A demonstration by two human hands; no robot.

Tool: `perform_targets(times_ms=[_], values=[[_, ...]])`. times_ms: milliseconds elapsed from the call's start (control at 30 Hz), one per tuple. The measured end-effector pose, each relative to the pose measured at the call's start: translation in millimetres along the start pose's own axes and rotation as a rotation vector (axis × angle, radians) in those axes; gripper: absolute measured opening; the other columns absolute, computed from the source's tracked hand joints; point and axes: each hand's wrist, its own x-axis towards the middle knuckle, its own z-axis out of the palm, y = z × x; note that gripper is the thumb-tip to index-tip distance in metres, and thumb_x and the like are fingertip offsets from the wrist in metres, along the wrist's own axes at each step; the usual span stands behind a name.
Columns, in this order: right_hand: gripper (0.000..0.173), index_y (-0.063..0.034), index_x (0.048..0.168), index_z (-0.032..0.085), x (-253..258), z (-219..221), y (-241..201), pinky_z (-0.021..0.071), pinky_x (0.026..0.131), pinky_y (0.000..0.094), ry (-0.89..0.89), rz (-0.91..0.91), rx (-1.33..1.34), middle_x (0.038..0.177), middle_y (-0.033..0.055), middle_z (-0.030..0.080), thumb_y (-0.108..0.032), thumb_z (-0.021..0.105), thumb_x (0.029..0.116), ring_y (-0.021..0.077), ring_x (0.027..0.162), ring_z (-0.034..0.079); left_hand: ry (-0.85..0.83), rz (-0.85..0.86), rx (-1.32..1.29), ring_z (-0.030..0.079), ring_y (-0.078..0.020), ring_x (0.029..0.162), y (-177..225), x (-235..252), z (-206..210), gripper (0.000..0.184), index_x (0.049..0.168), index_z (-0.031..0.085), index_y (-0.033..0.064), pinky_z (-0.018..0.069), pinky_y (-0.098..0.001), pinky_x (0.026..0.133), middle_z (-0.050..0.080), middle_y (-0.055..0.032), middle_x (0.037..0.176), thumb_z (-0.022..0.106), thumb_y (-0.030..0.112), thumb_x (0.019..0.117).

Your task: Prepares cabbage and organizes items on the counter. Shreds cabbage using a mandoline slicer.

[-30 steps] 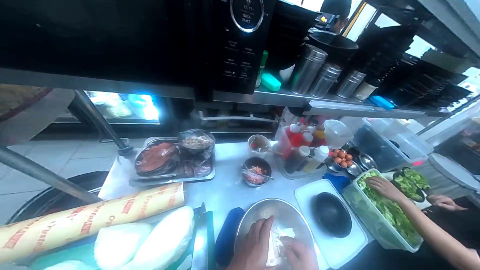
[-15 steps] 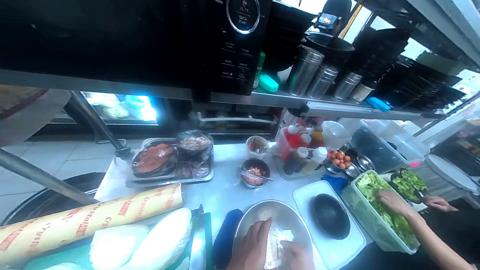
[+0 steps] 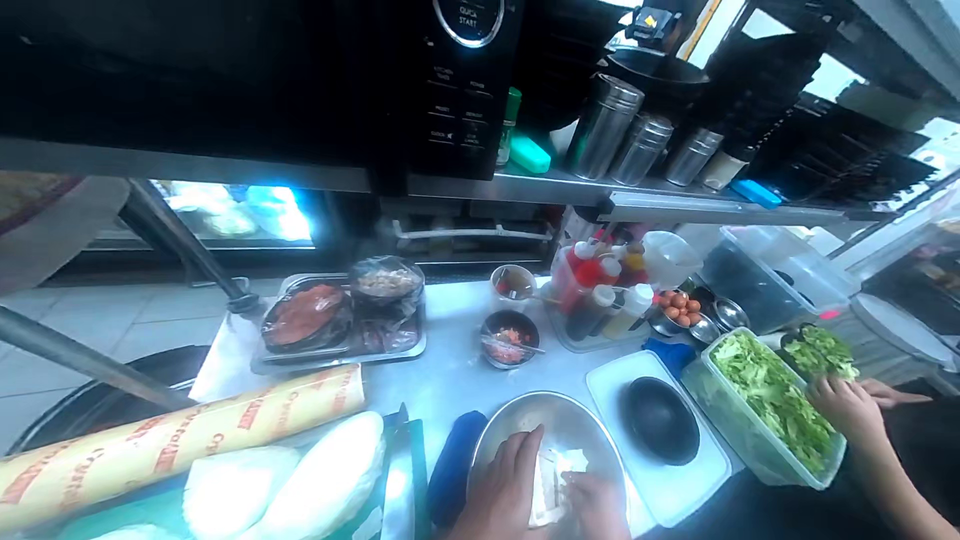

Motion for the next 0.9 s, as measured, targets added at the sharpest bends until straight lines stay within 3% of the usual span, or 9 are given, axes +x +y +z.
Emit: perform_targets(times_ms=[67,167,233,333,500,633,800,900], values=[[0.019,-0.019,0.11,0.081,0,-5,-3,0.0621,0.089,0.0361,-0.024,0.035,0.021,0.1,-0.004,0.079,-0.023,0.072,0.0935,0.006,0.092,0.074,0.0,-0.007,-0.003,0.055,-0.0291,0.131,2,0,0,0.116,0.16,0.029,0.0147,0.0545,-0.0465,0.101,0.05,-0.0146,0.147,0.089,0.047,0.0674],[0.019,-0.0204,0.112,0.081,-8,-15,-37,0.0608,0.096,0.0302,0.018,-0.101,0.096,0.11,-0.0078,0.078,-0.018,0.072,0.0946,0.0014,0.102,0.072,-0.003,-0.019,-0.002,0.053,-0.0281,0.132,0,1,0,0.116,0.161,0.027,0.0161,0.0539,-0.0461,0.102,0.048,-0.0134,0.148,0.088,0.048,0.0684],[0.019,-0.0205,0.112,0.081,-5,-9,-27,0.0607,0.096,0.0307,0.034,-0.106,0.06,0.11,-0.0074,0.078,-0.018,0.072,0.0947,0.002,0.102,0.072,-0.005,-0.015,0.008,0.053,-0.0273,0.132,-2,2,1,0.116,0.161,0.027,0.0161,0.0543,-0.0451,0.101,0.048,-0.013,0.149,0.088,0.049,0.068],[0.018,-0.0194,0.109,0.081,2,-2,3,0.062,0.089,0.0365,-0.019,0.031,0.017,0.1,-0.0041,0.079,-0.022,0.071,0.0935,0.0061,0.091,0.074,-0.015,-0.018,0.015,0.054,-0.0277,0.131,4,2,-1,0.115,0.161,0.027,0.0157,0.0548,-0.0452,0.1,0.049,-0.0133,0.148,0.088,0.047,0.0688],[0.019,-0.0216,0.111,0.081,-5,-17,-40,0.0607,0.096,0.0292,0.025,-0.153,0.082,0.111,-0.0085,0.078,-0.017,0.072,0.0948,0.001,0.103,0.071,-0.003,-0.013,0.013,0.053,-0.0281,0.133,3,2,0,0.114,0.161,0.027,0.0154,0.0535,-0.0456,0.103,0.048,-0.014,0.149,0.087,0.047,0.0692],[0.019,-0.0192,0.11,0.081,5,1,2,0.061,0.092,0.0383,-0.012,-0.007,-0.027,0.103,-0.0029,0.079,-0.022,0.071,0.0939,0.0079,0.095,0.074,-0.009,-0.008,0.011,0.054,-0.0285,0.132,2,2,-1,0.115,0.161,0.028,0.0142,0.0544,-0.0453,0.101,0.048,-0.0141,0.149,0.088,0.047,0.0686],[0.019,-0.021,0.111,0.081,-5,-10,-34,0.0609,0.095,0.0293,0.025,-0.114,0.072,0.109,-0.0078,0.077,-0.017,0.072,0.0943,0.0015,0.102,0.072,0.012,-0.011,0.014,0.054,-0.0271,0.132,0,-1,1,0.114,0.161,0.028,0.0153,0.0544,-0.0449,0.101,0.049,-0.0133,0.148,0.087,0.047,0.069],[0.019,-0.0191,0.111,0.08,-3,2,-9,0.0607,0.093,0.0356,0.02,-0.035,0.008,0.104,-0.004,0.078,-0.02,0.07,0.0944,0.0064,0.097,0.073,-0.002,-0.005,0.007,0.054,-0.0279,0.132,1,-2,0,0.115,0.161,0.028,0.0148,0.054,-0.0455,0.102,0.048,-0.0138,0.148,0.088,0.046,0.0682]])
